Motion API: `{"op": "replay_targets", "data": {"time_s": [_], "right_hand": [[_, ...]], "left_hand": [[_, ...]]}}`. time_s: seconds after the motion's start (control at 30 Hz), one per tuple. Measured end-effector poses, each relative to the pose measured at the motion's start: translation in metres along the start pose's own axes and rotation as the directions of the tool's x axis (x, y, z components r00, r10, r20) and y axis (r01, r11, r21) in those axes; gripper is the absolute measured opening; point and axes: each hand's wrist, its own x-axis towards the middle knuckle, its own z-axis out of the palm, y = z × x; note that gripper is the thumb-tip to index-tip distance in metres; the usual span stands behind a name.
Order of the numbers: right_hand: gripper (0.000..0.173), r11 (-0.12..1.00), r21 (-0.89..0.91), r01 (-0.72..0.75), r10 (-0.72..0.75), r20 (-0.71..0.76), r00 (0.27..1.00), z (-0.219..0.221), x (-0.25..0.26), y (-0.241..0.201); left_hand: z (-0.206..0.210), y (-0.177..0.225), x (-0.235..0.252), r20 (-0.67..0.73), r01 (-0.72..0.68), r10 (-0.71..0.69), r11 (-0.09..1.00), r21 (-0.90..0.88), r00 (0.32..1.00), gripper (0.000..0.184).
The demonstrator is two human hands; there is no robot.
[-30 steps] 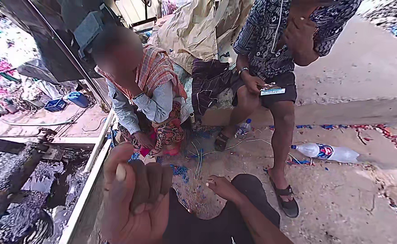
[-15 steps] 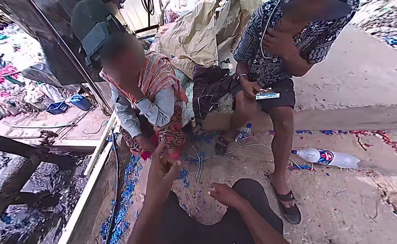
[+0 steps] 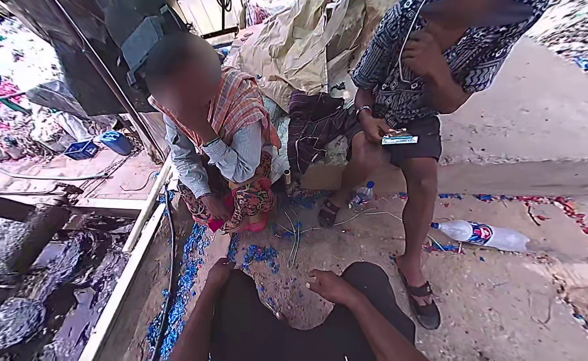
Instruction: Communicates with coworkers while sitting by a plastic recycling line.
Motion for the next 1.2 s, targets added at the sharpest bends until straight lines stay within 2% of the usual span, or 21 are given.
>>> {"op": "replay_targets", "data": {"time_s": [0.2,0.4,0.6,0.77,0.87,1.0,1.13,1.2], "right_hand": [[0.053,0.999,-0.027,0.028,-0.028,0.025,0.999,0.005,0.009,-0.011],[0.054,1.0,-0.019,0.021,-0.02,0.035,0.999,0.007,0.004,-0.014],[0.052,1.0,-0.006,0.029,-0.029,0.004,1.0,-0.001,0.0,0.002],[0.051,0.999,0.02,0.037,-0.036,-0.049,0.998,-0.006,-0.005,0.019],[0.052,0.999,0.025,0.04,-0.038,-0.061,0.997,-0.006,-0.008,0.021],[0.054,0.999,-0.007,0.042,-0.043,-0.052,0.998,-0.004,-0.014,0.007],[0.052,0.996,-0.039,0.083,-0.085,-0.063,0.994,0.005,-0.017,-0.007],[0.052,0.995,-0.058,0.085,-0.087,-0.04,0.995,0.01,-0.016,-0.01]], "left_hand": [[-0.003,-0.006,-0.022,0.018,-0.064,0.062,0.988,0.139,0.998,0.05],[0.028,-0.043,-0.019,-0.009,-0.13,0.135,0.965,0.226,0.991,0.06],[0.041,0.007,-0.031,0.025,-0.027,0.017,0.871,0.491,1.0,0.066],[0.057,0.022,-0.036,0.016,-0.025,0.02,0.785,0.619,1.0,0.075],[0.056,0.023,-0.039,0.062,-0.11,0.092,0.748,0.654,0.994,0.066],[0.047,0.037,-0.063,0.139,-0.236,0.193,0.7,0.674,0.971,0.041],[0.039,0.043,-0.075,0.165,-0.317,0.283,0.663,0.678,0.945,0.036],[0.037,0.043,-0.079,0.127,-0.32,0.317,0.691,0.649,0.94,0.035]]}}
